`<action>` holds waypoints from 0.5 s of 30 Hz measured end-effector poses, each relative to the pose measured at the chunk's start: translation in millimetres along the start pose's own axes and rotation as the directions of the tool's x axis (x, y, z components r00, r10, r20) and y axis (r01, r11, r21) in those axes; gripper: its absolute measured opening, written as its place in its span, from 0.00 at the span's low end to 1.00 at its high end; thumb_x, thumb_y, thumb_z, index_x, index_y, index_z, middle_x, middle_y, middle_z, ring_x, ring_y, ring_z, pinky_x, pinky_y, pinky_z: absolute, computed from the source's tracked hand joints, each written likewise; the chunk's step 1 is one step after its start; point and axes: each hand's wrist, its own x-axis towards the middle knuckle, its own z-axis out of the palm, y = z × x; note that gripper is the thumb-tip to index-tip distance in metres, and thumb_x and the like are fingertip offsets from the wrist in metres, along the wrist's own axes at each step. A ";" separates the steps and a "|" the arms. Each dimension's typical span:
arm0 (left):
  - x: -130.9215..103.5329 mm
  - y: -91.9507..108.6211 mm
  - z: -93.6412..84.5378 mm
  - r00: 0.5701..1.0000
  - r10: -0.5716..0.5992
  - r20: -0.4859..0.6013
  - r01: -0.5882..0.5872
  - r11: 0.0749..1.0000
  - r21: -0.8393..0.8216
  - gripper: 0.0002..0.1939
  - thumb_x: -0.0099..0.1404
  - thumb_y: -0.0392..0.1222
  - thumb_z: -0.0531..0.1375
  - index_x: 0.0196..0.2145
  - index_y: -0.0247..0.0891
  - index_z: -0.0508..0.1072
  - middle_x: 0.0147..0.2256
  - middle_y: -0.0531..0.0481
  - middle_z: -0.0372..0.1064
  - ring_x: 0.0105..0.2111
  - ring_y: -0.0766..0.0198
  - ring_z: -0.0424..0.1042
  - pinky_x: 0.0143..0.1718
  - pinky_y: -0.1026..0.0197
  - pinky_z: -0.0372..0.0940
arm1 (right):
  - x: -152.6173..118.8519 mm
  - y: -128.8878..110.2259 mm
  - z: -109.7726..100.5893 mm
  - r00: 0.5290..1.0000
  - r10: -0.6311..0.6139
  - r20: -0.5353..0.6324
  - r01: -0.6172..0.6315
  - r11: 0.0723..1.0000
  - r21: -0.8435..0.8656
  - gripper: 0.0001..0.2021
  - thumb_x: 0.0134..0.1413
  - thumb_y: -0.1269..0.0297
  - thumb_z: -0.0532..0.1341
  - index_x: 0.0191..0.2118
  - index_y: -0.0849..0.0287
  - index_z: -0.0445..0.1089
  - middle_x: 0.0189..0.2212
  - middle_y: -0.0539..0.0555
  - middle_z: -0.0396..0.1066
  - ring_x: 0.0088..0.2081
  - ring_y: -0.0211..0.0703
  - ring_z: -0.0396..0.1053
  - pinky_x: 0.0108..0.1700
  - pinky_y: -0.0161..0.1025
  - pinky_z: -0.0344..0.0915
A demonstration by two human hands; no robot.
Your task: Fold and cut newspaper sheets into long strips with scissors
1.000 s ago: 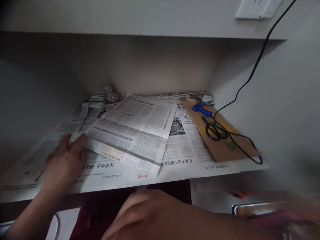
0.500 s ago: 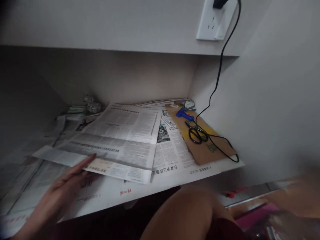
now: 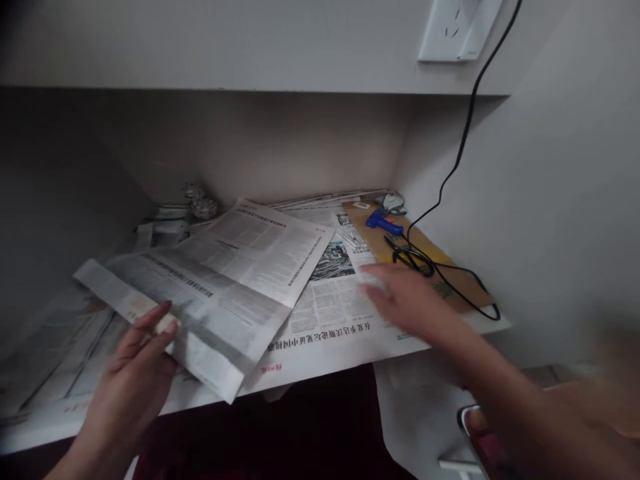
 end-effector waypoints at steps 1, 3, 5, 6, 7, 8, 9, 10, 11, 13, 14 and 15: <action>-6.9 -2.2 1.8 0.999 -0.029 0.038 0.029 0.999 0.022 0.32 0.50 0.49 0.74 0.54 0.49 0.76 0.36 0.54 0.76 0.32 0.63 0.74 0.32 0.65 0.71 | 10.1 23.6 -4.4 0.991 0.114 -0.077 -0.121 0.989 -0.090 0.20 0.62 0.52 0.59 0.54 0.57 0.74 0.50 0.66 0.75 0.53 0.69 0.71 0.53 0.63 0.65; -19.6 -7.5 6.1 0.980 -0.095 0.175 0.070 0.987 0.146 0.30 0.51 0.47 0.73 0.53 0.45 0.78 0.37 0.51 0.77 0.34 0.61 0.75 0.32 0.63 0.70 | 22.6 66.8 -7.6 0.963 0.224 -0.147 -0.249 0.952 -0.179 0.18 0.59 0.50 0.60 0.48 0.55 0.75 0.43 0.66 0.76 0.49 0.74 0.71 0.50 0.67 0.63; -26.0 -11.4 9.1 0.959 -0.124 0.256 0.069 0.975 0.213 0.28 0.53 0.46 0.73 0.52 0.43 0.78 0.37 0.49 0.78 0.35 0.59 0.75 0.34 0.61 0.70 | 29.1 97.5 -6.7 0.960 0.241 -0.141 -0.265 0.946 -0.188 0.15 0.57 0.49 0.60 0.44 0.50 0.73 0.38 0.63 0.76 0.48 0.74 0.71 0.49 0.68 0.62; -26.4 -12.0 9.7 0.954 -0.134 0.270 0.075 0.973 0.216 0.28 0.53 0.46 0.73 0.53 0.43 0.78 0.37 0.48 0.78 0.35 0.59 0.75 0.34 0.60 0.71 | 31.4 107.0 -6.1 0.958 0.247 -0.147 -0.272 0.943 -0.190 0.15 0.56 0.49 0.60 0.44 0.50 0.72 0.38 0.63 0.75 0.48 0.75 0.70 0.49 0.68 0.62; -25.4 -11.5 9.6 0.956 -0.136 0.262 0.087 0.978 0.190 0.29 0.53 0.46 0.73 0.53 0.44 0.77 0.37 0.48 0.79 0.34 0.59 0.75 0.34 0.60 0.71 | 33.7 112.7 -5.9 0.954 0.262 -0.146 -0.286 0.940 -0.186 0.15 0.55 0.48 0.60 0.44 0.49 0.72 0.37 0.64 0.75 0.48 0.75 0.70 0.48 0.68 0.61; -24.0 -10.2 9.0 0.963 -0.131 0.236 0.100 0.985 0.139 0.29 0.53 0.46 0.73 0.53 0.45 0.77 0.36 0.49 0.78 0.34 0.60 0.75 0.35 0.60 0.71 | 35.9 115.1 -6.4 0.952 0.277 -0.133 -0.297 0.939 -0.175 0.16 0.54 0.48 0.60 0.45 0.49 0.71 0.36 0.64 0.74 0.47 0.76 0.70 0.47 0.68 0.61; -22.7 -8.4 8.0 0.974 -0.116 0.193 0.105 0.992 0.065 0.28 0.52 0.46 0.73 0.51 0.45 0.78 0.35 0.50 0.78 0.33 0.61 0.74 0.35 0.61 0.71 | 38.1 114.9 -7.4 0.951 0.292 -0.106 -0.306 0.939 -0.158 0.18 0.53 0.47 0.60 0.45 0.49 0.71 0.34 0.64 0.74 0.46 0.76 0.70 0.46 0.68 0.61; -22.3 -6.4 6.8 0.985 -0.099 0.141 0.102 0.995 -0.017 0.25 0.51 0.45 0.74 0.48 0.45 0.78 0.35 0.51 0.78 0.33 0.63 0.74 0.35 0.62 0.71 | 40.2 112.6 -8.7 0.952 0.298 -0.068 -0.305 0.942 -0.138 0.19 0.53 0.46 0.61 0.46 0.49 0.71 0.32 0.63 0.74 0.44 0.74 0.71 0.44 0.67 0.62; -23.2 -4.9 5.6 0.991 -0.092 0.102 0.101 0.991 -0.086 0.23 0.51 0.45 0.74 0.45 0.45 0.79 0.35 0.52 0.77 0.33 0.64 0.74 0.35 0.63 0.70 | 42.0 108.6 -10.1 0.957 0.289 -0.005 -0.288 0.952 -0.107 0.20 0.53 0.44 0.61 0.47 0.48 0.71 0.31 0.62 0.74 0.42 0.72 0.72 0.42 0.65 0.63; -28.6 -4.2 3.6 0.986 -0.125 0.110 0.138 0.982 -0.128 0.20 0.52 0.45 0.74 0.43 0.43 0.79 0.35 0.52 0.77 0.34 0.65 0.74 0.36 0.64 0.70 | 43.8 96.2 -11.3 0.962 0.219 0.166 -0.220 0.975 -0.012 0.21 0.53 0.42 0.62 0.48 0.47 0.72 0.30 0.59 0.76 0.38 0.65 0.73 0.39 0.59 0.66; -32.4 -5.2 3.0 0.973 -0.164 0.160 0.180 0.979 -0.094 0.21 0.53 0.45 0.73 0.45 0.42 0.79 0.36 0.51 0.77 0.34 0.64 0.73 0.37 0.63 0.70 | 43.4 87.7 -10.3 0.945 0.164 0.281 -0.189 0.980 0.061 0.22 0.54 0.42 0.62 0.49 0.47 0.72 0.31 0.59 0.76 0.37 0.62 0.74 0.37 0.56 0.67; -36.3 -6.7 2.5 0.958 -0.196 0.209 0.210 0.977 -0.044 0.24 0.54 0.45 0.73 0.49 0.42 0.78 0.37 0.50 0.77 0.35 0.64 0.73 0.38 0.62 0.71 | 41.9 77.6 -7.9 0.918 0.112 0.382 -0.174 0.976 0.133 0.22 0.54 0.42 0.63 0.50 0.48 0.72 0.31 0.58 0.76 0.35 0.60 0.74 0.36 0.53 0.68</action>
